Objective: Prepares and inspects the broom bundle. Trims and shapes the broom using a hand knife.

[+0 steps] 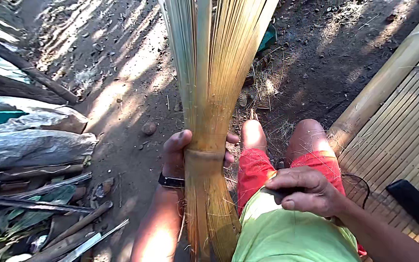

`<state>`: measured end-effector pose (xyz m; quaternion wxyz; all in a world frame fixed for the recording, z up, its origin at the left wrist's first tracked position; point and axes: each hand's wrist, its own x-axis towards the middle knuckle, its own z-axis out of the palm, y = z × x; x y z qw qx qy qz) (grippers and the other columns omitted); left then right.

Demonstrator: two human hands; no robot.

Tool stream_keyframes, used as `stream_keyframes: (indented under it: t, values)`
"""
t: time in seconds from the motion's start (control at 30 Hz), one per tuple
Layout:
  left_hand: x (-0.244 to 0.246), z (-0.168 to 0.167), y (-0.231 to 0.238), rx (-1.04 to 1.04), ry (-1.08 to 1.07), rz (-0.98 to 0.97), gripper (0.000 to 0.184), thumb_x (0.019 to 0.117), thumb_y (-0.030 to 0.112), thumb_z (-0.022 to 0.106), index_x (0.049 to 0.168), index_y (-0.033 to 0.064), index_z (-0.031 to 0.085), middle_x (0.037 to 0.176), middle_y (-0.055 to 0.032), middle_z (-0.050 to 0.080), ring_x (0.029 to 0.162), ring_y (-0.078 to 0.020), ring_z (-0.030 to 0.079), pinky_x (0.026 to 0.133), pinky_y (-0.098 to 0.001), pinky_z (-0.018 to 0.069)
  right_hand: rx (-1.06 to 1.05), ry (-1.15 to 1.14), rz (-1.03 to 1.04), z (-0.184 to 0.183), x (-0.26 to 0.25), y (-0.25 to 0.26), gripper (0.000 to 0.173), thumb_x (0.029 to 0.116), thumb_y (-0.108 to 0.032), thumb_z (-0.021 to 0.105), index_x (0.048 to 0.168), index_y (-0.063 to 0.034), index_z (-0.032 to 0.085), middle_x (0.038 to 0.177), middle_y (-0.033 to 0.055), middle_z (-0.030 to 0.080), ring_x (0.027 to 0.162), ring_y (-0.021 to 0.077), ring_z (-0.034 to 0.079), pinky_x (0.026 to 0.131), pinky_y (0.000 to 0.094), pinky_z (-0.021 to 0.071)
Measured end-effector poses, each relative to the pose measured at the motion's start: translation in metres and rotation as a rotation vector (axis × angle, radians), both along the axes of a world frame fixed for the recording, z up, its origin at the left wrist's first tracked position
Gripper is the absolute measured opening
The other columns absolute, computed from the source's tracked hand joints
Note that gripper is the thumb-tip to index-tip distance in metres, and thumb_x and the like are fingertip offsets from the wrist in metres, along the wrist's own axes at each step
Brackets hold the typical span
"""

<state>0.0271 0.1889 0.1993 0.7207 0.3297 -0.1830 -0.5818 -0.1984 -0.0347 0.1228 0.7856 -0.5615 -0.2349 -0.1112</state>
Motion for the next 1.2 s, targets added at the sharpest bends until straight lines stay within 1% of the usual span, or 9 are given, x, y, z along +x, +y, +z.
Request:
stream_keyframes:
  t: [0.13, 0.23, 0.3, 0.37, 0.53, 0.67, 0.73, 0.87, 1.2]
  values:
    - [-0.007, 0.001, -0.001, 0.048, -0.097, 0.118, 0.061, 0.0947, 0.048, 0.055, 0.135, 0.0032, 0.055, 0.127, -0.0326, 0.06, 0.092, -0.0416, 0.07, 0.071, -0.0503, 0.0611, -0.097, 0.135, -0.338, 0.008, -0.006, -0.017, 0.052, 0.0995, -0.016, 0.064, 0.15, -0.0148, 0.053, 0.103, 0.0076, 0.071, 0.083, 0.0131, 0.067, 0.072, 0.0294, 0.06]
    - [-0.02, 0.008, -0.004, 0.07, -0.14, 0.172, 0.052, 0.0979, 0.041, 0.052, 0.134, 0.0029, 0.055, 0.127, -0.0332, 0.06, 0.091, -0.042, 0.07, 0.07, -0.0515, 0.0607, -0.225, 0.084, -0.554, 0.027, 0.006, -0.025, 0.065, 0.0968, -0.014, 0.07, 0.156, -0.0243, 0.045, 0.104, 0.0043, 0.069, 0.081, 0.015, 0.068, 0.069, 0.0323, 0.0623]
    - [-0.032, 0.017, -0.006, 0.107, -0.197, 0.233, 0.044, 0.098, 0.033, 0.052, 0.131, 0.0039, 0.058, 0.119, -0.0279, 0.064, 0.089, -0.0356, 0.071, 0.07, -0.0464, 0.0617, -0.306, 0.011, -0.655, 0.039, 0.015, -0.024, 0.067, 0.0959, -0.014, 0.071, 0.157, -0.0219, 0.043, 0.107, 0.0018, 0.068, 0.08, 0.0121, 0.067, 0.066, 0.0299, 0.0627]
    - [-0.044, 0.023, -0.007, 0.116, -0.223, 0.253, 0.041, 0.0983, 0.027, 0.053, 0.131, 0.0027, 0.058, 0.119, -0.027, 0.065, 0.092, -0.0352, 0.071, 0.074, -0.047, 0.0624, -0.38, -0.06, -0.721, 0.048, 0.024, -0.023, 0.064, 0.0962, -0.015, 0.071, 0.155, -0.0161, 0.046, 0.106, 0.0014, 0.069, 0.077, 0.0092, 0.066, 0.062, 0.0262, 0.0612]
    - [-0.066, 0.023, -0.011, 0.115, -0.248, 0.199, 0.04, 0.1015, 0.022, 0.049, 0.137, 0.0022, 0.053, 0.129, -0.0331, 0.059, 0.101, -0.0445, 0.068, 0.083, -0.0554, 0.0603, -0.41, -0.116, -0.718, 0.057, 0.038, -0.025, 0.061, 0.0964, -0.012, 0.07, 0.153, -0.0092, 0.048, 0.104, 0.0034, 0.067, 0.077, 0.0089, 0.064, 0.062, 0.0268, 0.0604]
    - [-0.07, 0.021, -0.01, 0.008, -0.202, 0.139, 0.036, 0.1011, 0.019, 0.055, 0.135, 0.0077, 0.056, 0.125, -0.0289, 0.063, 0.102, -0.0414, 0.07, 0.086, -0.0537, 0.0603, -0.458, -0.113, -0.759, 0.055, 0.038, -0.029, 0.06, 0.0969, -0.013, 0.07, 0.152, -0.009, 0.049, 0.103, 0.0035, 0.066, 0.076, 0.0085, 0.064, 0.063, 0.027, 0.0604]
    - [-0.069, 0.019, -0.01, -0.039, -0.175, 0.102, 0.038, 0.0984, 0.017, 0.057, 0.134, 0.0059, 0.057, 0.127, -0.0306, 0.062, 0.104, -0.0435, 0.069, 0.087, -0.0545, 0.0596, -0.451, -0.111, -0.777, 0.052, 0.037, -0.031, 0.058, 0.0975, -0.014, 0.069, 0.152, -0.0087, 0.049, 0.102, 0.0037, 0.065, 0.073, 0.0088, 0.063, 0.06, 0.0273, 0.0601]
    - [-0.068, 0.016, -0.016, -0.072, -0.062, -0.005, 0.055, 0.0931, 0.023, 0.062, 0.142, 0.0022, 0.048, 0.133, -0.0373, 0.053, 0.107, -0.051, 0.064, 0.089, -0.0599, 0.057, -0.418, -0.13, -0.805, 0.048, 0.035, -0.034, 0.055, 0.0984, -0.015, 0.068, 0.15, -0.0067, 0.052, 0.103, 0.0041, 0.064, 0.072, 0.0079, 0.062, 0.059, 0.026, 0.0593]
    - [-0.064, 0.016, -0.016, -0.089, -0.029, -0.083, 0.066, 0.089, 0.034, 0.067, 0.144, 0.0038, 0.047, 0.134, -0.0374, 0.054, 0.107, -0.0502, 0.065, 0.088, -0.0575, 0.0572, -0.397, -0.184, -0.837, 0.049, 0.037, -0.038, 0.048, 0.0978, -0.012, 0.068, 0.143, -0.0009, 0.058, 0.106, 0.0055, 0.064, 0.077, 0.007, 0.062, 0.064, 0.0237, 0.0585]
